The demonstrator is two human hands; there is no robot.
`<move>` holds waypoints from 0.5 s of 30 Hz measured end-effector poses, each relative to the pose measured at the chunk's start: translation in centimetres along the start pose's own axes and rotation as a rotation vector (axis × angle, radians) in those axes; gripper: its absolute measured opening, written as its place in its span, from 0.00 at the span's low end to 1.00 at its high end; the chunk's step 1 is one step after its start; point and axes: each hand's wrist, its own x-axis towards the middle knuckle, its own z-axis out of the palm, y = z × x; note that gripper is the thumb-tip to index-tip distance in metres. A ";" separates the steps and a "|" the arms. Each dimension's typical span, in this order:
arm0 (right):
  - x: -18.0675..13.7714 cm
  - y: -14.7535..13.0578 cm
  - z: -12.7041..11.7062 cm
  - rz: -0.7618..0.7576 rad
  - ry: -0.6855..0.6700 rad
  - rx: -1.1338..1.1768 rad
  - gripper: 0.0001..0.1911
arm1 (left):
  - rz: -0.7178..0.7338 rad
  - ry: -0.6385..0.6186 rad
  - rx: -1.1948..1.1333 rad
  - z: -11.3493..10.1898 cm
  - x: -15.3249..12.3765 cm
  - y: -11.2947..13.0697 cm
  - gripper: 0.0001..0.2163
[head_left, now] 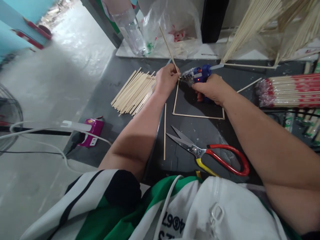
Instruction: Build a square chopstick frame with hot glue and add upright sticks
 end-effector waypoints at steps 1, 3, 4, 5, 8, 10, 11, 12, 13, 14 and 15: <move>0.0 0.0 0.0 -0.007 -0.003 0.000 0.08 | -0.004 -0.002 0.001 0.0 0.0 0.1 0.03; 0.1 -0.1 0.1 -0.017 -0.004 0.003 0.08 | -0.012 -0.008 0.000 0.0 0.1 0.1 0.02; 0.1 -0.2 0.1 -0.018 -0.004 0.000 0.08 | -0.017 -0.010 -0.003 0.0 0.1 0.1 0.02; 0.1 -0.4 0.1 -0.016 -0.002 -0.007 0.08 | -0.020 -0.013 -0.007 0.1 0.2 0.1 0.02; 0.2 -0.7 0.2 -0.013 -0.001 -0.041 0.09 | -0.019 -0.020 -0.018 0.2 0.3 0.1 0.03; 0.2 -1.0 0.2 -0.014 -0.002 -0.070 0.08 | -0.019 -0.017 -0.014 0.2 0.4 0.1 0.03; 0.1 -1.1 0.2 -0.012 -0.001 -0.082 0.08 | -0.022 -0.015 -0.012 0.2 0.4 0.1 0.03; 0.1 -1.1 0.2 -0.007 0.003 -0.091 0.08 | -0.026 -0.014 -0.010 0.2 0.5 0.1 0.03; 0.0 -1.2 0.1 0.000 0.008 -0.098 0.08 | -0.028 -0.014 -0.010 0.3 0.5 0.0 0.03; 0.0 -1.2 0.1 0.006 0.013 -0.103 0.08 | -0.027 -0.013 -0.011 0.3 0.5 -0.1 0.03; -0.1 -1.2 0.0 0.009 0.020 -0.104 0.08 | -0.023 -0.012 -0.013 0.4 0.6 -0.2 0.02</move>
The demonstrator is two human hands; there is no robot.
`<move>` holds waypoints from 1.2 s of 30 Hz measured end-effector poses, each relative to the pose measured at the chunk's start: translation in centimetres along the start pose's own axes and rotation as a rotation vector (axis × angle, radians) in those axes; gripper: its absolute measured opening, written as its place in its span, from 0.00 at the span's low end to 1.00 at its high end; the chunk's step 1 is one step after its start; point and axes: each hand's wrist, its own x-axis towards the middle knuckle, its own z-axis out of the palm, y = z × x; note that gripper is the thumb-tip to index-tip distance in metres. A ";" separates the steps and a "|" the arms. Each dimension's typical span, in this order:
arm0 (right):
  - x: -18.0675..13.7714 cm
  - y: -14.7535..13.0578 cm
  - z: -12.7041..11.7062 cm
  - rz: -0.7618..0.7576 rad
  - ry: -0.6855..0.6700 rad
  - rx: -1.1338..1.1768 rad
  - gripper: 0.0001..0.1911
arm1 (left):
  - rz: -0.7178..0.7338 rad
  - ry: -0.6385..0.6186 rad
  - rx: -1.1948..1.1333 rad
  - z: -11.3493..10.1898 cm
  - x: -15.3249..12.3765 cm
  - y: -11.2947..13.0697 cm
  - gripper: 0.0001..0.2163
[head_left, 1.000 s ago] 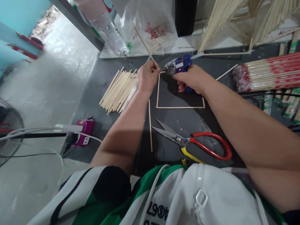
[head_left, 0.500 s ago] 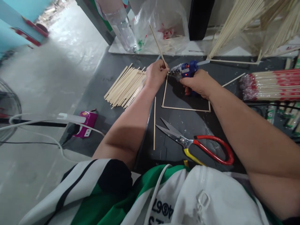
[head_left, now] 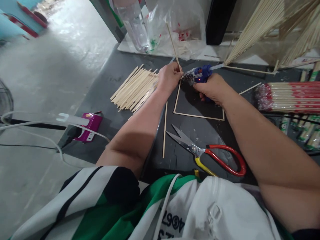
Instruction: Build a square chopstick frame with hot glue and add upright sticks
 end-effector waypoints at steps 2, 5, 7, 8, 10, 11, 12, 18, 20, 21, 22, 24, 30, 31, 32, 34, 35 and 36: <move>0.0 0.1 -0.1 0.004 0.011 0.018 0.08 | 0.012 0.004 -0.007 0.1 0.1 -0.2 0.02; 0.2 0.2 -0.2 0.021 0.023 0.095 0.08 | 0.019 0.016 -0.016 0.2 0.1 -0.3 0.03; 0.3 0.2 -0.2 0.038 0.019 0.142 0.08 | 0.011 0.015 -0.014 0.1 0.0 -0.1 0.03; 0.3 0.2 -0.2 0.047 0.010 0.154 0.08 | 0.005 0.012 -0.007 0.0 -0.1 0.1 0.03; 0.2 0.0 -0.1 0.056 -0.006 0.171 0.08 | -0.006 0.001 0.014 -0.2 -0.2 0.4 0.03; 0.2 0.0 -0.1 0.057 -0.012 0.175 0.07 | -0.011 -0.002 0.027 -0.3 -0.3 0.5 0.03; 0.2 -0.1 0.0 0.056 -0.016 0.177 0.07 | -0.014 -0.005 0.038 -0.4 -0.4 0.7 0.03; 0.3 0.0 0.3 0.032 -0.037 0.158 0.08 | -0.022 -0.012 0.070 -0.6 -0.5 1.0 0.02; 0.3 0.0 0.3 0.029 -0.045 0.158 0.07 | -0.031 -0.018 0.069 -0.7 -0.5 1.1 0.03; 0.3 -0.1 0.3 0.030 -0.049 0.158 0.06 | -0.037 -0.020 0.067 -0.8 -0.6 1.1 0.02; 0.3 -0.1 0.2 0.030 -0.051 0.160 0.06 | -0.042 -0.020 0.066 -0.8 -0.6 1.2 0.02; 0.1 -0.2 0.1 0.032 -0.054 0.159 0.06 | -0.048 -0.021 0.061 -0.8 -0.6 1.2 0.02; -0.1 -0.1 -0.3 0.039 -0.072 0.189 0.06 | -0.026 -0.011 0.019 -0.7 -0.5 0.8 0.04; 0.0 0.0 -0.3 0.034 -0.064 0.198 0.06 | -0.024 -0.010 0.018 -0.7 -0.5 0.7 0.04; 0.0 0.0 -0.2 0.030 -0.056 0.202 0.07 | -0.024 -0.011 0.018 -0.7 -0.4 0.7 0.04; 0.1 0.1 -0.2 0.031 -0.060 0.200 0.07 | -0.026 -0.012 0.016 -0.7 -0.4 0.6 0.04; 0.1 0.1 -0.2 0.032 -0.070 0.202 0.08 | -0.027 -0.012 0.014 -0.7 -0.4 0.6 0.04; 0.0 0.1 -0.2 0.035 -0.085 0.203 0.08 | -0.028 -0.013 0.013 -0.7 -0.4 0.6 0.04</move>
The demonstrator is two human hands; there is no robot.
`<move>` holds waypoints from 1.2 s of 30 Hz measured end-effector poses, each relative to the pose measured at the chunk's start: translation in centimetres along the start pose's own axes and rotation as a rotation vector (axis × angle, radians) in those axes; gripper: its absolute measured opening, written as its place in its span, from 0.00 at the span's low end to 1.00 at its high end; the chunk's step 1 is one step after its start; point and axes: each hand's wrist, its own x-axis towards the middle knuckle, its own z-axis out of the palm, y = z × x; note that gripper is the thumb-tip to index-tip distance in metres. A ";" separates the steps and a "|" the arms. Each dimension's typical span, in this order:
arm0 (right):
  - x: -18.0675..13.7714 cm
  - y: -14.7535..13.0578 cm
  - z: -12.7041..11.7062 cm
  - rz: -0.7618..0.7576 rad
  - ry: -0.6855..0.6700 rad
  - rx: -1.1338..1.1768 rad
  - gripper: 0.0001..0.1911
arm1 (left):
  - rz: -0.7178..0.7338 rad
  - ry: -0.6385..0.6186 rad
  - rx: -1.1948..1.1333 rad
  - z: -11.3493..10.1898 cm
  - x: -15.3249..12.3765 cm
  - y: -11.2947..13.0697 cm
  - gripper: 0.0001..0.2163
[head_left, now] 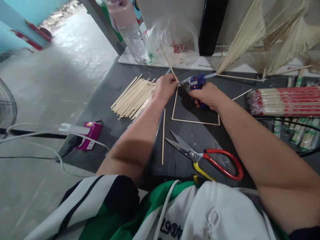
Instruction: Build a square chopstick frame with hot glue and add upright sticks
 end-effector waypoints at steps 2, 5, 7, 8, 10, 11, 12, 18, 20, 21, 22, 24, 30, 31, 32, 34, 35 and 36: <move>-0.2 0.0 -0.1 0.007 -0.022 0.001 0.08 | -0.004 0.006 0.003 0.0 0.0 0.0 0.04; -0.6 -0.2 0.0 0.003 -0.009 -0.005 0.08 | -0.007 0.014 0.014 0.1 0.0 0.0 0.04; -0.8 -0.4 0.1 -0.004 0.000 -0.021 0.09 | -0.003 0.014 0.007 0.2 0.1 -0.2 0.04; -0.9 -0.5 0.1 -0.004 -0.006 -0.025 0.09 | -0.002 0.013 0.000 0.2 0.2 -0.3 0.04; -1.0 -0.6 -0.1 -0.004 -0.031 -0.005 0.10 | 0.000 0.013 -0.011 0.3 0.2 -0.4 0.03; -0.9 -0.6 -0.3 -0.011 -0.041 0.023 0.10 | 0.002 0.013 -0.010 0.3 0.3 -0.5 0.03; -0.8 -0.6 -0.6 -0.019 -0.038 0.056 0.10 | 0.003 0.013 -0.005 0.3 0.2 -0.5 0.03; 0.5 -0.4 -3.3 -0.034 0.058 0.168 0.10 | 0.004 -0.004 0.040 -0.2 0.1 -0.1 0.02; 0.7 -0.5 -3.7 -0.029 0.056 0.171 0.10 | 0.000 -0.011 0.056 -0.3 0.1 0.0 0.02; 0.7 -0.6 -3.8 -0.025 0.052 0.173 0.10 | -0.004 -0.011 0.066 -0.3 0.1 0.0 0.02; 0.7 -0.8 -3.8 -0.021 0.045 0.178 0.10 | -0.006 -0.012 0.075 -0.3 0.1 0.0 0.02; 0.6 -1.0 -3.5 -0.011 0.017 0.189 0.10 | -0.002 -0.014 0.092 -0.3 0.1 -0.1 0.02; 0.4 -0.7 -2.4 0.012 -0.026 0.195 0.11 | 0.049 -0.012 0.150 -0.5 0.2 -0.5 0.02; 0.5 -0.6 -2.2 0.012 -0.026 0.194 0.12 | 0.054 -0.016 0.157 -0.5 0.2 -0.6 0.02; 0.5 -0.5 -2.0 0.012 -0.026 0.196 0.12 | 0.055 -0.018 0.164 -0.6 0.2 -0.6 0.02; 0.6 -0.3 -1.8 0.016 -0.024 0.203 0.11 | 0.048 -0.028 0.179 -0.6 0.3 -0.6 0.03; 0.7 -0.2 -1.7 0.017 -0.024 0.209 0.11 | 0.043 -0.034 0.183 -0.7 0.3 -0.6 0.03; 0.7 -0.2 -1.6 0.017 -0.022 0.215 0.12 | 0.039 -0.040 0.182 -0.7 0.3 -0.6 0.03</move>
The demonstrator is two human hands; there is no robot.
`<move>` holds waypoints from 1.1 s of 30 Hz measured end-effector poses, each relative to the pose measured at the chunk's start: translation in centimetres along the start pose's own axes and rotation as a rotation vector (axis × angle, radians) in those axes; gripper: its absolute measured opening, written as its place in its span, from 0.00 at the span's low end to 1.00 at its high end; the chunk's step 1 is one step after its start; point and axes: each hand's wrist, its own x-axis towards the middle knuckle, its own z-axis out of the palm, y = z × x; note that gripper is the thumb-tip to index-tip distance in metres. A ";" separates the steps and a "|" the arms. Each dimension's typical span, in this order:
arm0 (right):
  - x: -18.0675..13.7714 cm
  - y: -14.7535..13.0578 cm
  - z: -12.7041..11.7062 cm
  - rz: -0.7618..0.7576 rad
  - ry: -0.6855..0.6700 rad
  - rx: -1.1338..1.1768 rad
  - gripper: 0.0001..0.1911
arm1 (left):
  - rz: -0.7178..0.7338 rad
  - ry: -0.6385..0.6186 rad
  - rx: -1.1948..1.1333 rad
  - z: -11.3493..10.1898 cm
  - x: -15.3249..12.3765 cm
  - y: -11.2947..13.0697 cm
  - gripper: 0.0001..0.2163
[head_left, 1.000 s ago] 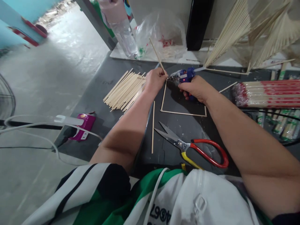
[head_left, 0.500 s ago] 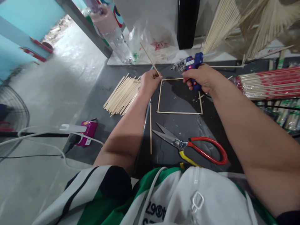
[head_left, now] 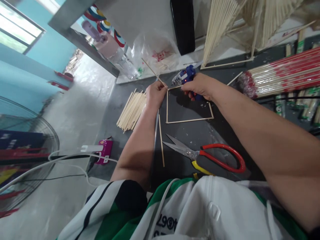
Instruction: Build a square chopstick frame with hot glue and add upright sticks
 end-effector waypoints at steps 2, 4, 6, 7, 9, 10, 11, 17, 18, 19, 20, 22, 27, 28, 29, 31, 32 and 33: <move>0.0 0.1 0.1 -0.003 0.002 0.012 0.12 | -0.002 -0.014 -0.014 -0.1 0.0 0.0 0.03; 0.0 0.1 0.3 -0.002 0.000 0.012 0.12 | -0.004 -0.022 -0.024 -0.2 0.0 0.0 0.03; -0.1 0.1 0.5 0.004 -0.005 0.001 0.12 | -0.008 -0.022 -0.026 -0.1 0.0 -0.1 0.03; -0.1 0.0 0.6 0.009 -0.009 -0.006 0.12 | -0.012 -0.025 -0.027 -0.1 0.0 -0.1 0.03; -0.1 0.0 0.8 0.017 -0.020 -0.016 0.11 | -0.022 -0.030 -0.035 0.0 0.0 -0.1 0.03; 0.0 0.0 1.0 0.022 -0.024 -0.017 0.11 | -0.027 -0.032 -0.041 0.0 0.0 -0.1 0.03; 0.0 0.0 1.1 0.024 -0.027 -0.015 0.11 | -0.029 -0.033 -0.047 0.0 0.0 -0.1 0.03; 0.8 0.3 1.6 0.005 -0.021 0.016 0.11 | -0.001 -0.023 -0.020 0.1 0.0 0.0 0.03; 0.9 0.4 1.6 0.002 -0.011 0.006 0.11 | -0.008 -0.024 -0.016 0.1 0.0 0.0 0.03; 0.9 0.4 1.6 0.001 0.003 -0.011 0.11 | -0.016 -0.025 -0.019 0.1 -0.1 0.0 0.03; 1.0 0.4 1.7 0.001 0.017 -0.031 0.11 | -0.019 -0.027 -0.027 0.2 -0.1 0.0 0.03; 0.9 0.5 1.8 0.009 0.040 -0.067 0.11 | -0.015 -0.020 -0.049 0.3 -0.1 -0.1 0.03; 0.5 0.4 1.9 0.028 0.056 -0.083 0.10 | -0.002 -0.007 -0.099 0.3 -0.1 -0.4 0.02; 0.5 0.4 1.9 0.029 0.059 -0.080 0.10 | -0.002 -0.009 -0.109 0.3 -0.1 -0.5 0.02; 0.4 0.3 1.9 0.031 0.060 -0.079 0.09 | -0.004 -0.010 -0.118 0.3 -0.1 -0.5 0.01; 0.4 0.3 1.8 0.032 0.063 -0.076 0.10 | -0.006 -0.007 -0.126 0.3 -0.1 -0.5 0.01; 0.4 0.3 1.8 0.033 0.063 -0.076 0.10 | -0.006 -0.005 -0.123 0.3 -0.1 -0.5 0.02; 0.4 0.3 1.8 0.032 0.064 -0.077 0.10 | -0.004 -0.003 -0.116 0.3 -0.1 -0.5 0.02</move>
